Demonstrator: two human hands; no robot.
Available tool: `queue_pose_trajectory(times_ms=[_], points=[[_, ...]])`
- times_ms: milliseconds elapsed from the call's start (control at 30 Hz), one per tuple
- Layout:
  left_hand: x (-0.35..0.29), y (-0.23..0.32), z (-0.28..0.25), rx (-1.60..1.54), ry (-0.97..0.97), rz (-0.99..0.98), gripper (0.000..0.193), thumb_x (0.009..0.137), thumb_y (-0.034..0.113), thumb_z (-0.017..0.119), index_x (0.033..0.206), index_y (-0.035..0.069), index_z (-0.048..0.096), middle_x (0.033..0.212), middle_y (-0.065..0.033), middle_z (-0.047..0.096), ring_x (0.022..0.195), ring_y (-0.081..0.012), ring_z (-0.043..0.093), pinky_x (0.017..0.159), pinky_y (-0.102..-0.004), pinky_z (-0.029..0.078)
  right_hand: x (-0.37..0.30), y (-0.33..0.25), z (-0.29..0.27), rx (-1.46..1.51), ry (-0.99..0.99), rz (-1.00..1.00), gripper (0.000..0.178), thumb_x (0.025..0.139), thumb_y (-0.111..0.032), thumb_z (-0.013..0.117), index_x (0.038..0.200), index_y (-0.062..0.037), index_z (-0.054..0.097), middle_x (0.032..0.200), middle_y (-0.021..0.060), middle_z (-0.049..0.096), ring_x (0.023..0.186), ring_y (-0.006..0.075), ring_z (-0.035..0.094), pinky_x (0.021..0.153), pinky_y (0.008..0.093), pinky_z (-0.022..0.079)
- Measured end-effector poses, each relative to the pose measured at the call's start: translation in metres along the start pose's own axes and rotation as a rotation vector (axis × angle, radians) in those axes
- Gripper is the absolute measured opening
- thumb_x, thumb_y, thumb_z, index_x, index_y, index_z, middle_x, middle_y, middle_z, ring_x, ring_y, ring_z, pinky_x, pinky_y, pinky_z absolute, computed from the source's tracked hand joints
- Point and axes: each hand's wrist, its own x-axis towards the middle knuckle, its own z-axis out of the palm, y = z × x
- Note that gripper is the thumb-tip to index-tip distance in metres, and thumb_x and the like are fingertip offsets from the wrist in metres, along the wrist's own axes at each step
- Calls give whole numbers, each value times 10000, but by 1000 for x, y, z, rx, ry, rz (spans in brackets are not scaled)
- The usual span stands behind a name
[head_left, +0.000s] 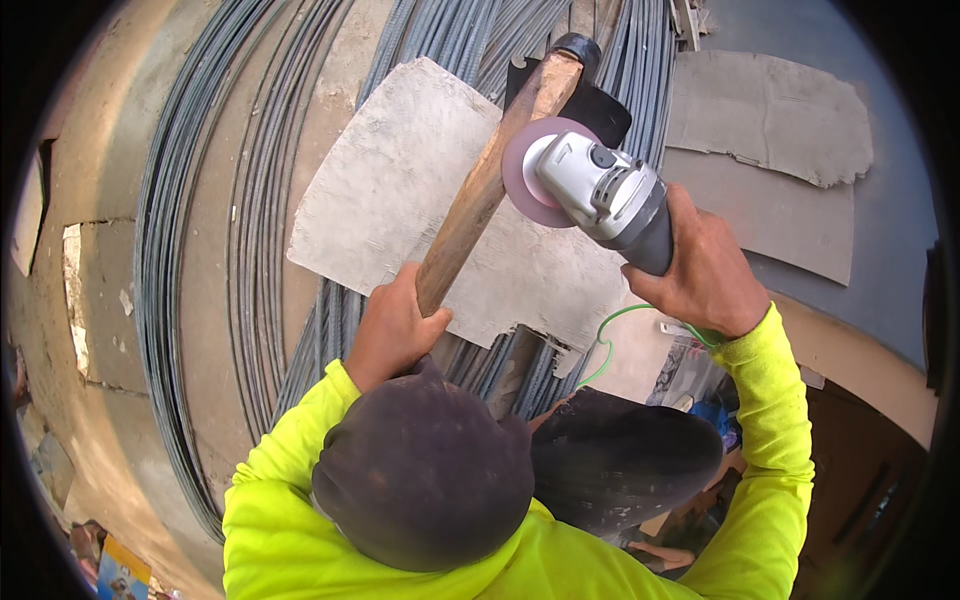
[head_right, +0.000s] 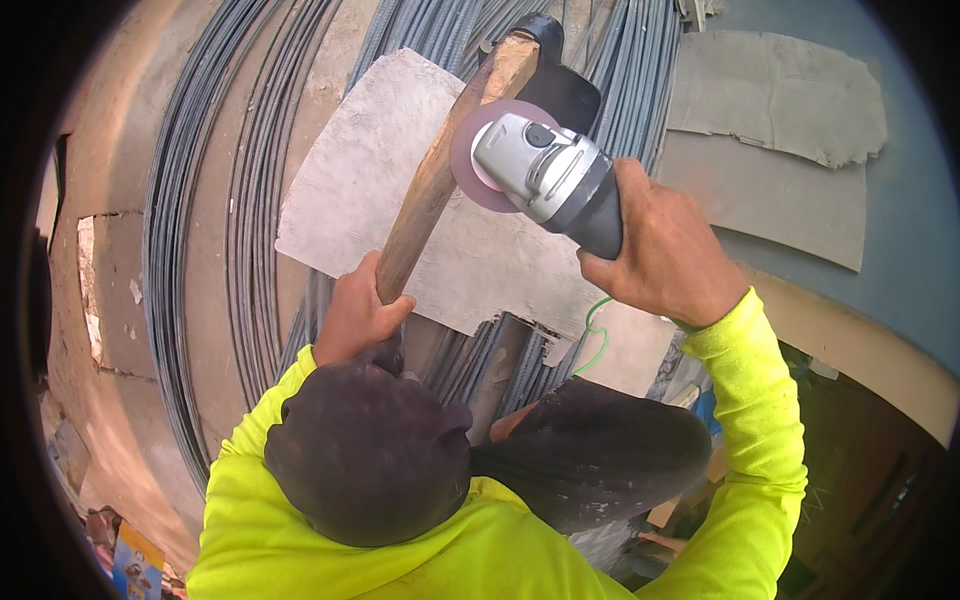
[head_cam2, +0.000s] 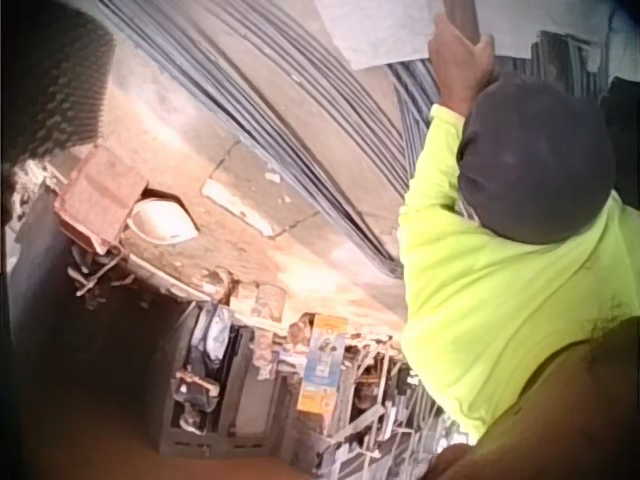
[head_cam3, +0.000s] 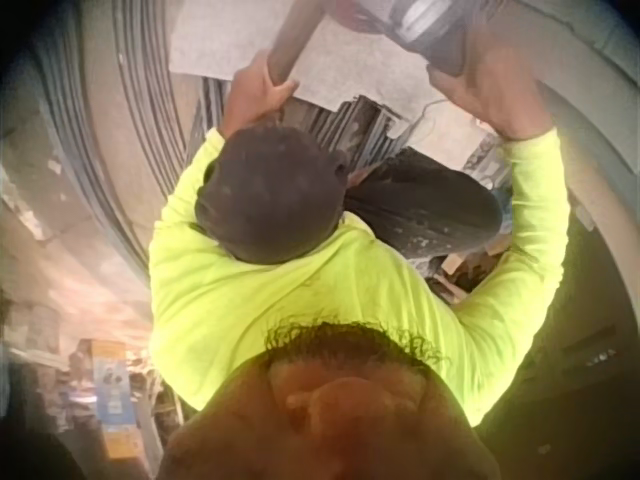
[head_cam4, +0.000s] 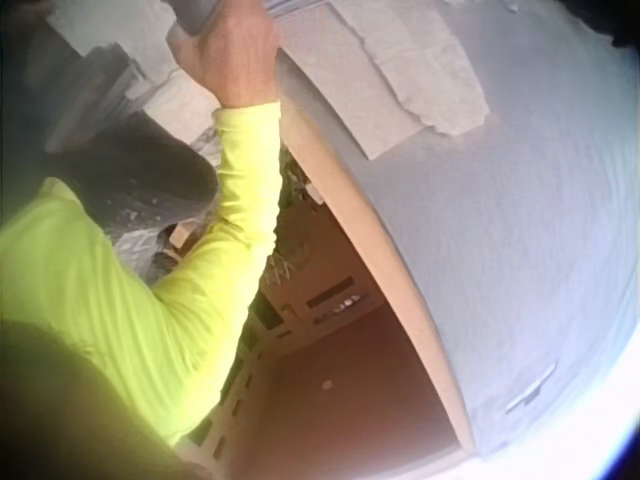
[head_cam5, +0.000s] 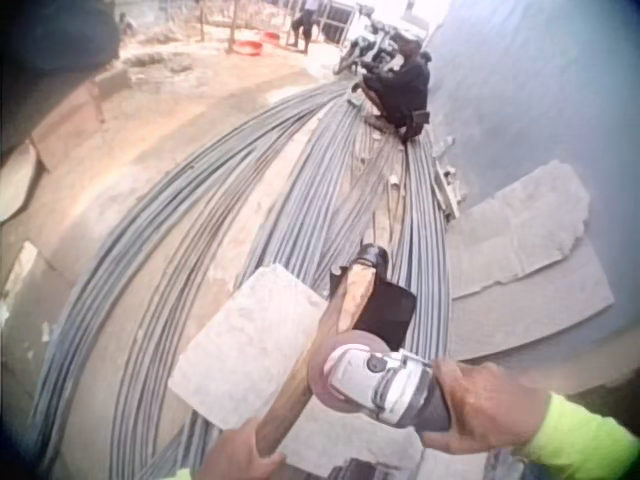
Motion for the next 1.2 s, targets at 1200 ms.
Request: queue_pose_trajectory(times_ms=[1200], points=[[-2, 4, 1, 103, -57, 12, 477, 802, 176, 750, 1178, -49, 561, 894, -333, 683, 882, -514, 681, 762, -511, 547, 2, 40, 3, 53, 154, 64, 550, 723, -209, 749, 1130, 63, 499, 830, 307, 640, 774, 490, 668, 714, 517, 543]])
